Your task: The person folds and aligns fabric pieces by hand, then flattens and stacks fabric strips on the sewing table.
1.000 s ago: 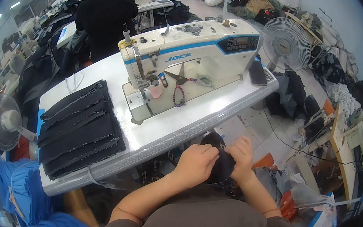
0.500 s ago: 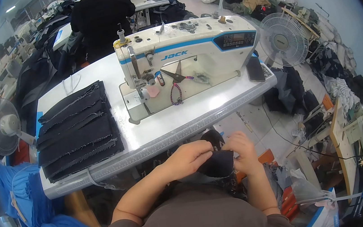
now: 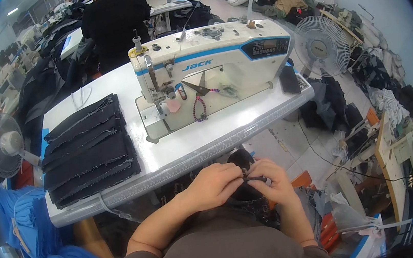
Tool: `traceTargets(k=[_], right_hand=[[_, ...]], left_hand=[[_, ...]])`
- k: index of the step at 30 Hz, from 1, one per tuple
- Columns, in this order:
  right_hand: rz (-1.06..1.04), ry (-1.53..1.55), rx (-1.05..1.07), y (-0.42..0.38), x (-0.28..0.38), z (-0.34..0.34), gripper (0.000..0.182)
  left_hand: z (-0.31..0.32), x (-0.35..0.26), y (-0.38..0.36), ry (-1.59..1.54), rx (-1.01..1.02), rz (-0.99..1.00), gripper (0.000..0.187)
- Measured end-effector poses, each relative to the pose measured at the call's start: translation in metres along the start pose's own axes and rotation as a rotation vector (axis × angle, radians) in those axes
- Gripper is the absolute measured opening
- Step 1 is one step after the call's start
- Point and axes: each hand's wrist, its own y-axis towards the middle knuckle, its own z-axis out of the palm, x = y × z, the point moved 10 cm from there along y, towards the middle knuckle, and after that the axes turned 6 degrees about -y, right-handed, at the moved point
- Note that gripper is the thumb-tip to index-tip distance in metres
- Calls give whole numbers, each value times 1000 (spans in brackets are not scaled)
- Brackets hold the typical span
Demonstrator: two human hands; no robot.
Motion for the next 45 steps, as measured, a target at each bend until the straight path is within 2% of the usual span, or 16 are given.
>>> traceTargets(k=[9, 14, 18, 20, 22, 26, 28, 30, 32, 34, 36, 38, 39, 41, 42, 45], right_hand=[[34, 99, -71, -11, -12, 2, 10], [285, 293, -119, -18, -34, 7, 11], [178, 343, -44, -15, -33, 8, 19], [166, 949, -101, -6, -26, 12, 40], [201, 1007, 15, -11, -39, 19, 56], [371, 709, 315, -29, -62, 48, 48], [163, 422, 497, -33, -59, 55, 33], [313, 501, 440, -45, -72, 53, 19], [472, 475, 192, -54, -102, 18, 16], [529, 448, 192, -55, -92, -10, 17], [595, 425, 190, -50, -83, -24, 17], [291, 119, 407, -28, -46, -12, 16], [176, 69, 427, -15, -21, -4, 16], [114, 34, 489, -1, 4, 15, 14], [50, 0, 546, 1, 16, 21, 12], [107, 26, 456, 10, 14, 6, 13]], left_hand=[[2, 11, 3, -272, -11, -80, 11], [6, 24, 2, -460, -19, -175, 11], [5, 24, 4, -511, -34, -238, 12], [0, 22, 6, -520, -49, -230, 14], [-6, 37, 0, -1120, -193, -336, 16], [-54, 44, -6, -1437, -574, -96, 18], [-81, 50, -18, -1529, -760, 12, 19], [-103, 54, -32, -1488, -829, 45, 19], [-113, 53, -39, -1390, -642, 95, 22], [-123, 51, -48, -983, -592, -15, 30], [-138, 63, -70, -657, -880, -198, 38], [-135, 33, -59, -175, -809, -125, 42], [-109, 16, -40, -158, -616, -111, 49], [-41, 4, -8, -319, -194, -173, 62], [-11, -2, 2, -283, -46, 9, 62], [44, 17, -4, -624, 298, -291, 45]])
